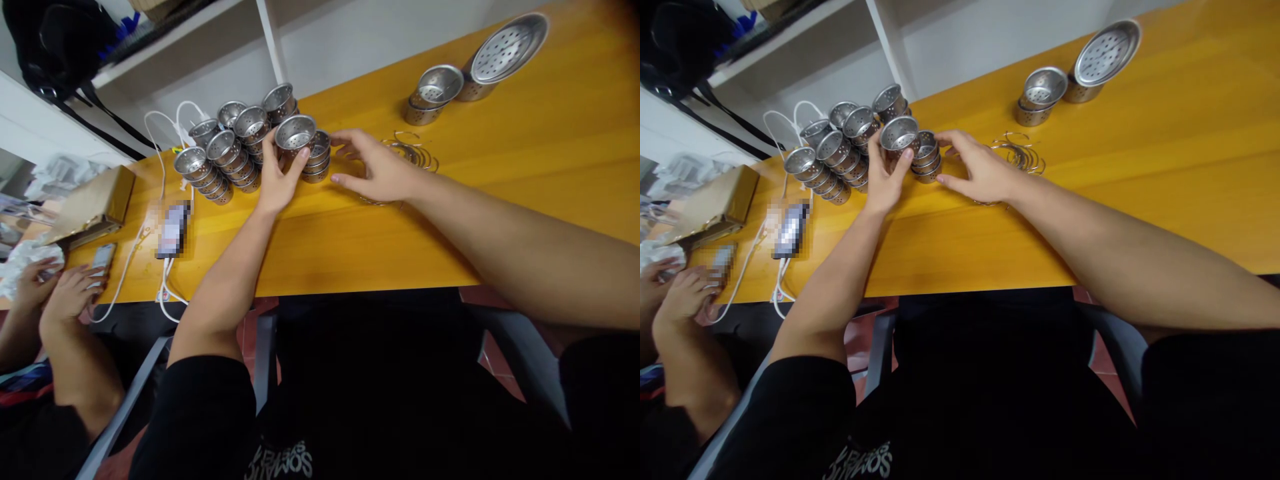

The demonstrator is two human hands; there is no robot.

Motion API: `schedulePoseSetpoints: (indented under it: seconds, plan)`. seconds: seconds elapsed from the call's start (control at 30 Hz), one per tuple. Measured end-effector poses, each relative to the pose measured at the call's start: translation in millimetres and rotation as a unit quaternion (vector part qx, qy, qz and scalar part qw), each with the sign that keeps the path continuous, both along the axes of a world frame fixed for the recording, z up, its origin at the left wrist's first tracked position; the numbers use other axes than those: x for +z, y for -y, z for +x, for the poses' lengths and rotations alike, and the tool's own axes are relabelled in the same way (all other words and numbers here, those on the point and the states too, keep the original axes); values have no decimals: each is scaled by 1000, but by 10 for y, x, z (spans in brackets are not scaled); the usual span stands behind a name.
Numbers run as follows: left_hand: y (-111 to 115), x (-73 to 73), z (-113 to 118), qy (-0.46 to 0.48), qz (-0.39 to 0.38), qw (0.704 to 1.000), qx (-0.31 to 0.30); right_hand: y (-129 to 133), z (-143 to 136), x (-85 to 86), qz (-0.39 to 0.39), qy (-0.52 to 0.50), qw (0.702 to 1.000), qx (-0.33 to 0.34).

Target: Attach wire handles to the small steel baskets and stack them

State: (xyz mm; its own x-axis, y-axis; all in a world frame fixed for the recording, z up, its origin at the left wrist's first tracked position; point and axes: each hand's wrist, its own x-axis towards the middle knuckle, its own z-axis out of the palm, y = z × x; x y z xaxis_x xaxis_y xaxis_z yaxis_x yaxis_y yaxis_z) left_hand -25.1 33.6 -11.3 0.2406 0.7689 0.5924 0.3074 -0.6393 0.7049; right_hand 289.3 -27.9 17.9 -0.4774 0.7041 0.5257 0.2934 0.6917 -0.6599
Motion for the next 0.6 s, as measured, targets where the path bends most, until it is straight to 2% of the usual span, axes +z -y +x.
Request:
schedulePoseSetpoints:
  seconds: [0.13,0.23,0.43,0.6]
  plan:
    - [-112,-125,-7,-28,8,1000,1,-55,-11,-74,5,-16,999,44]
    - [-148,-141,-43,-48,13,999,-8,-50,-13,-73,7,-20,998,52]
    - [-108,-112,-54,-56,11,998,-6,-22,-15,-5,29,-29,999,31]
    - [-93,-158,-45,-55,21,998,-25,-39,3,-17,32,-41,999,11]
